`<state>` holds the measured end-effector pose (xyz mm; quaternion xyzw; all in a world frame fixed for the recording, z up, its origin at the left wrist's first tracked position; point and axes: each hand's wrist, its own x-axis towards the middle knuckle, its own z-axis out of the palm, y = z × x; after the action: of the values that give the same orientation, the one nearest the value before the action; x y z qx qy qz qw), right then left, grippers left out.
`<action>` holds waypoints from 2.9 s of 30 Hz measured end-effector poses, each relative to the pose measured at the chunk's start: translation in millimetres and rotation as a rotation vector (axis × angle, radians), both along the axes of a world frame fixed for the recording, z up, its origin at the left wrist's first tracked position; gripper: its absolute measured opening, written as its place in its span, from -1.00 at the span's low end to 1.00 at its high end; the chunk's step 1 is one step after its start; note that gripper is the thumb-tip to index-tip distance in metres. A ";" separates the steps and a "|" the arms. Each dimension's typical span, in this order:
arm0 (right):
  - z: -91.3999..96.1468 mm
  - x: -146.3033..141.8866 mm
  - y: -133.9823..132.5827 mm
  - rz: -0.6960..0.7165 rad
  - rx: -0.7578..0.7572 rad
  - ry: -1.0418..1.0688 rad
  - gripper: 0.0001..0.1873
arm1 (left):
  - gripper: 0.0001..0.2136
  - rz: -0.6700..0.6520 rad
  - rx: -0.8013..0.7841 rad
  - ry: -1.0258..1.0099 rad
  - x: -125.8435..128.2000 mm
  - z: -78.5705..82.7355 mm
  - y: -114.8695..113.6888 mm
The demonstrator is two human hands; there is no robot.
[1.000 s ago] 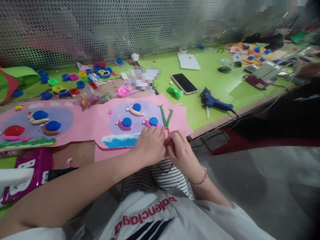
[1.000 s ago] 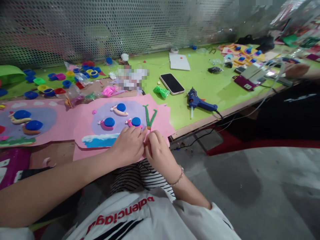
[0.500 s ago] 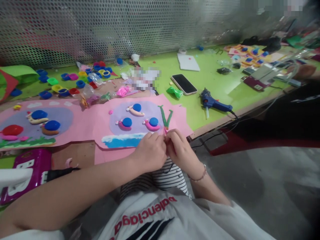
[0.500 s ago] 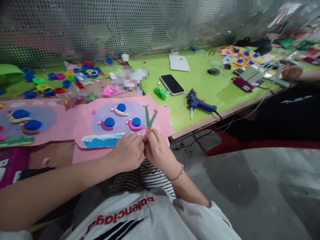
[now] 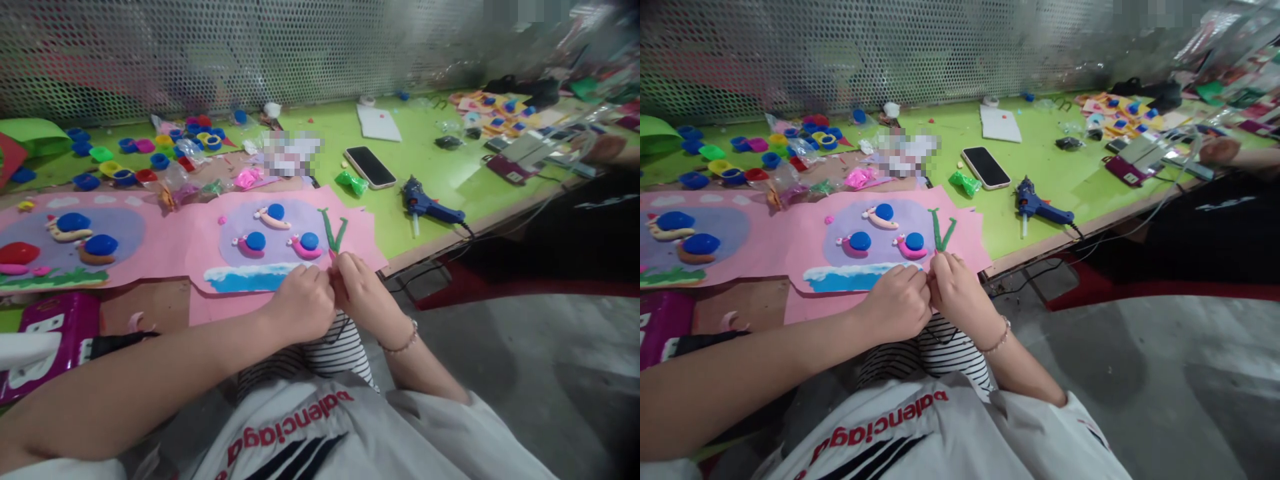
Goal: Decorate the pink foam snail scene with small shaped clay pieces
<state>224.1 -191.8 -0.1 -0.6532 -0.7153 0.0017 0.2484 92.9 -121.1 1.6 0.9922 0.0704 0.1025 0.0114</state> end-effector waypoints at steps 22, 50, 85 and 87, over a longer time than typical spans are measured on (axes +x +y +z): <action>-8.7 13.4 -3.3 0.028 0.117 0.262 -0.88 | -0.78 0.009 0.023 0.034 0.5 2.4 -0.4; -16.9 4.7 -4.4 0.047 0.193 0.185 -0.79 | -0.81 0.006 0.022 0.001 -0.2 -0.1 -1.0; -3.5 5.9 -2.8 0.072 0.004 -0.069 -0.77 | -0.82 0.004 0.000 -0.019 -0.5 -0.9 -1.1; -3.9 5.1 -3.3 0.059 0.009 -0.075 -0.79 | -0.82 0.003 -0.004 -0.019 -0.6 -0.8 -1.2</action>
<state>229.2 -195.1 -4.0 -0.6302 -0.7431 -0.0190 0.2242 92.3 -122.3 0.8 0.9910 0.0719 0.1118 0.0138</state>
